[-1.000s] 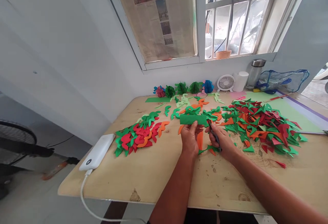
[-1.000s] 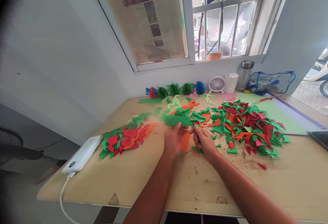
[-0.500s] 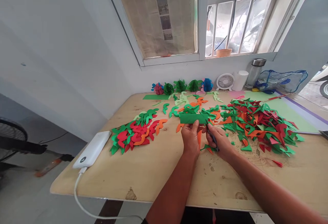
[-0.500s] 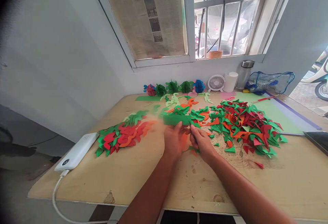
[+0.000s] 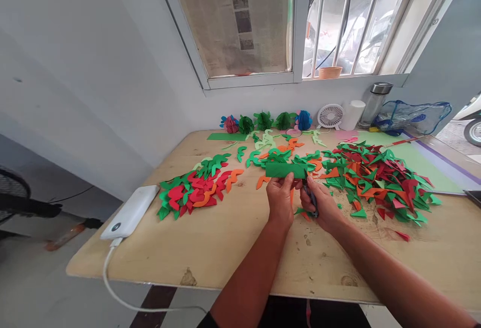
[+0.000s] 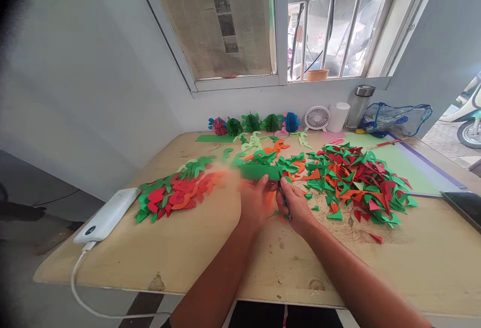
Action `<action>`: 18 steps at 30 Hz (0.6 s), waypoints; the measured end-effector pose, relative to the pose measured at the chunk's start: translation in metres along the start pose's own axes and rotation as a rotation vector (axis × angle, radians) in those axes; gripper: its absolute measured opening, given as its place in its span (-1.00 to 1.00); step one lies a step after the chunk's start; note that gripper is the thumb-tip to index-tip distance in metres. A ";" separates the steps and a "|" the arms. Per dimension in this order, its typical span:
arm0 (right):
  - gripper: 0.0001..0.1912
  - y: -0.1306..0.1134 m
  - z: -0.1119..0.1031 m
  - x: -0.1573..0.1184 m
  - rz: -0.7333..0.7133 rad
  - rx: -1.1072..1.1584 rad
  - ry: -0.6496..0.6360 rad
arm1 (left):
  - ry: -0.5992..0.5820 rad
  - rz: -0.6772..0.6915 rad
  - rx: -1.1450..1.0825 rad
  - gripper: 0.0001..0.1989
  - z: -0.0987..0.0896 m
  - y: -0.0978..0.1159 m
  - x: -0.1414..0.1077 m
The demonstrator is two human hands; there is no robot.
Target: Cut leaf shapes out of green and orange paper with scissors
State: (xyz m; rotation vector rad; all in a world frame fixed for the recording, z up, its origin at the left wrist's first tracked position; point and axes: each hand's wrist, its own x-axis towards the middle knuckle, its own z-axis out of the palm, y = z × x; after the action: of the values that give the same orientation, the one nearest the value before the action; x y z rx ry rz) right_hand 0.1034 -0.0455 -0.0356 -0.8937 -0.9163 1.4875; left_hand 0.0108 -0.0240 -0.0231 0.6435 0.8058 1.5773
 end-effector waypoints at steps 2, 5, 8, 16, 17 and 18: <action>-0.55 -0.001 0.002 -0.001 -0.004 0.022 0.004 | 0.001 -0.003 -0.006 -0.70 0.001 0.002 -0.001; -0.56 -0.002 0.002 -0.001 -0.001 0.043 0.007 | -0.010 -0.005 -0.023 -0.71 0.002 0.005 -0.002; -0.57 -0.001 0.001 -0.001 0.002 0.060 -0.001 | -0.025 -0.001 -0.027 -0.72 0.003 0.007 -0.004; -0.57 -0.002 0.003 -0.001 0.005 0.047 -0.011 | 0.020 -0.004 -0.049 -0.72 0.004 0.008 -0.004; -0.57 -0.002 0.003 -0.001 0.006 0.038 -0.010 | 0.030 -0.007 -0.050 -0.72 0.003 0.007 -0.003; -0.57 -0.002 0.003 -0.001 0.007 0.033 -0.009 | 0.039 -0.010 -0.048 -0.72 0.003 0.007 -0.003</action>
State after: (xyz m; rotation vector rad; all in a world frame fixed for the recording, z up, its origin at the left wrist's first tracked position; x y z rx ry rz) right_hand 0.1014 -0.0469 -0.0329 -0.8681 -0.8938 1.5093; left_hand 0.0094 -0.0271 -0.0154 0.5752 0.7967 1.6000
